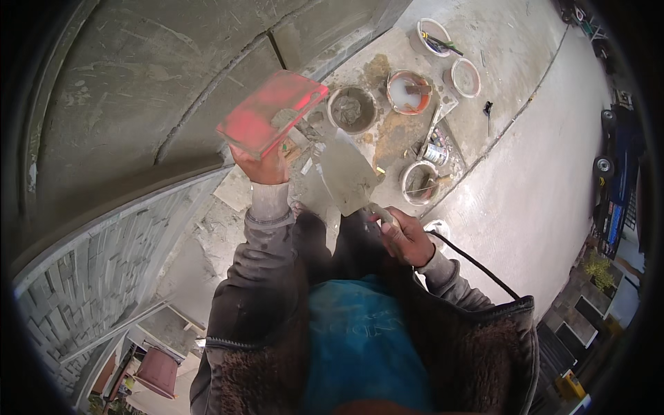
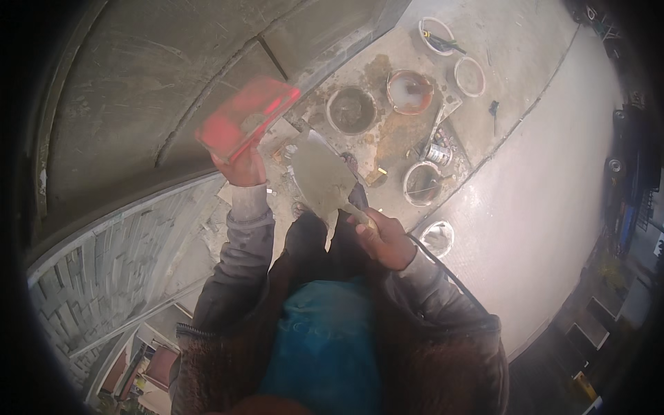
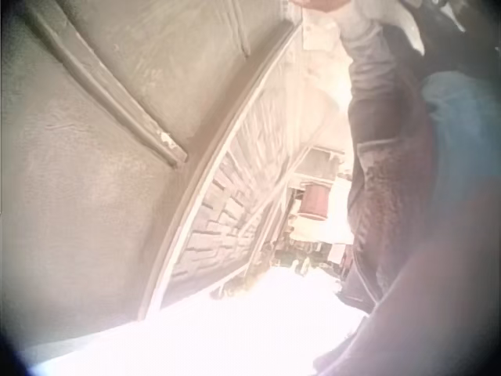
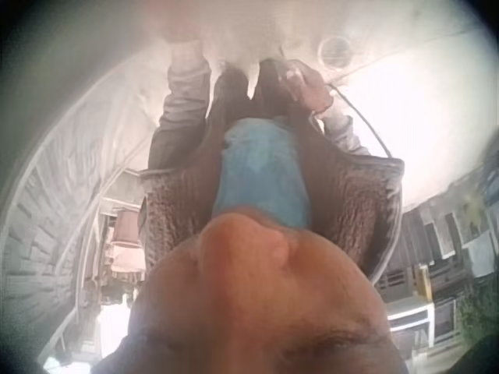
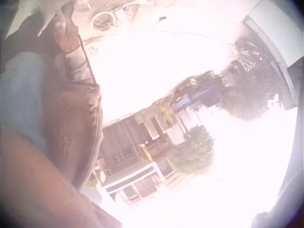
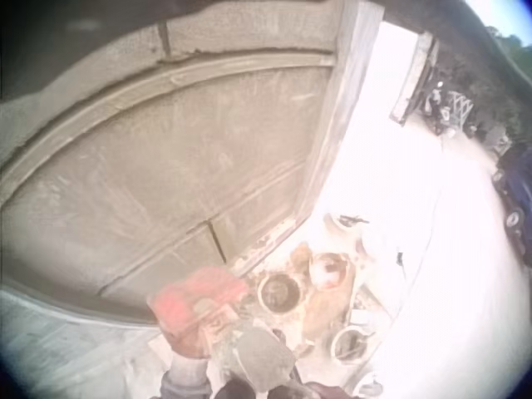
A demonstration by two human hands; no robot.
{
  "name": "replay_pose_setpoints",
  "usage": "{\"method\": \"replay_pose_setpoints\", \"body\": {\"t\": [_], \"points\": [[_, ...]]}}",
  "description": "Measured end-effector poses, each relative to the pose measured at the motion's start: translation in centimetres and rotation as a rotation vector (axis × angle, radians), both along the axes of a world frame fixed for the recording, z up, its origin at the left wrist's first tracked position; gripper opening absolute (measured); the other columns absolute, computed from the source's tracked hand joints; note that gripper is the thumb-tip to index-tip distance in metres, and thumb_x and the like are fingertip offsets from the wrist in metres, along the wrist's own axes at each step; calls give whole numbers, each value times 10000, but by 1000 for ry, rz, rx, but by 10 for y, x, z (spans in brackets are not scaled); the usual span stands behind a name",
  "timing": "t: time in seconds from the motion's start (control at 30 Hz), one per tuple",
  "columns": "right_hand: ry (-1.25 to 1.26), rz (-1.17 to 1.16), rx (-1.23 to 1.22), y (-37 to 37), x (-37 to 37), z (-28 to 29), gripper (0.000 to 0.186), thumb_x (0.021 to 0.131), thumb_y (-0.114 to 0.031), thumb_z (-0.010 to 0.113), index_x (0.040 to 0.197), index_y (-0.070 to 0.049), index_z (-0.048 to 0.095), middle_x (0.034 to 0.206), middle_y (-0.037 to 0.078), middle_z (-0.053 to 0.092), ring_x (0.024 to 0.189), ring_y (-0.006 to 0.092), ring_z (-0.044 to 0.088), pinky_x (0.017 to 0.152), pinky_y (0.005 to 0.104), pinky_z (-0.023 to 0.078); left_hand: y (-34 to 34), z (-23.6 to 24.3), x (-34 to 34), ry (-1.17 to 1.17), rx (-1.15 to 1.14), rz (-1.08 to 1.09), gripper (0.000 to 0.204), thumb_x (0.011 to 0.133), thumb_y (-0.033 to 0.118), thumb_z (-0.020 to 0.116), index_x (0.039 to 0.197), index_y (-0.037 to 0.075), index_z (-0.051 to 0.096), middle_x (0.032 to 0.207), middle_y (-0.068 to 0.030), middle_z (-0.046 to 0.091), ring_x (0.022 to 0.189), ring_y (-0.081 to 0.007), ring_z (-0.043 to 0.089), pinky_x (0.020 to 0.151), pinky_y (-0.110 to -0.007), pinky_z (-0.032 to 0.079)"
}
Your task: The person scoops mortar from a bucket and applies it to the gaps between stone tiles on a curved wall using a trowel and a float. They repeatedly smooth the mortar into the joints and scrape excess material back onto the float.
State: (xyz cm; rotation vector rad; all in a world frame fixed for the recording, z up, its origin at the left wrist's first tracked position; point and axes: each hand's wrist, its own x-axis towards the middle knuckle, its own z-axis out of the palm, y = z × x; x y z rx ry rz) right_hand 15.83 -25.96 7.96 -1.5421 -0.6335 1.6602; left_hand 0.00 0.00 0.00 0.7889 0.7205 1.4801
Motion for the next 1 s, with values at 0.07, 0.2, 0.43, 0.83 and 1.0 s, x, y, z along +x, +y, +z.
{"method": "replay_pose_setpoints", "body": {"t": [0.07,0.2,0.43,0.83,1.0], "points": [[-708,-1,515,10,-17,34,470,995,-295,652,1311,40,556,768,98,623,657,251,631,639,357,510,-2,45,-22,-4,13,19,714,727,-17,878,1330,30,499,1195,-64,618,1031,-177,633,888,-334,536],[-877,-63,655,48,-48,79,605,848,-170,782,1364,47,550,1057,221,704,912,414,708,794,410,568,-26,114,-58,-65,57,118,723,718,-6,895,1327,43,508,1179,-56,615,1044,-173,622,903,-334,524],[-1193,-143,953,107,-141,109,549,858,-197,769,1351,-43,583,1201,153,721,971,327,738,764,388,603,-51,175,-109,44,305,263,653,735,69,914,1269,50,538,1168,-38,610,1037,-156,606,900,-324,505],[-1256,204,993,24,-132,88,480,820,-188,773,1266,-60,649,1118,149,732,831,308,734,686,398,586,-49,211,-227,-74,375,252,621,825,14,826,1343,27,485,1237,-81,615,1076,-216,656,900,-378,586],[-1390,132,1129,42,-97,122,527,792,-203,810,1294,-113,679,912,87,707,725,286,680,652,393,536,-35,206,-275,-163,487,72,689,856,53,821,1429,18,442,1337,-131,606,1171,-258,660,943,-414,605]]}}
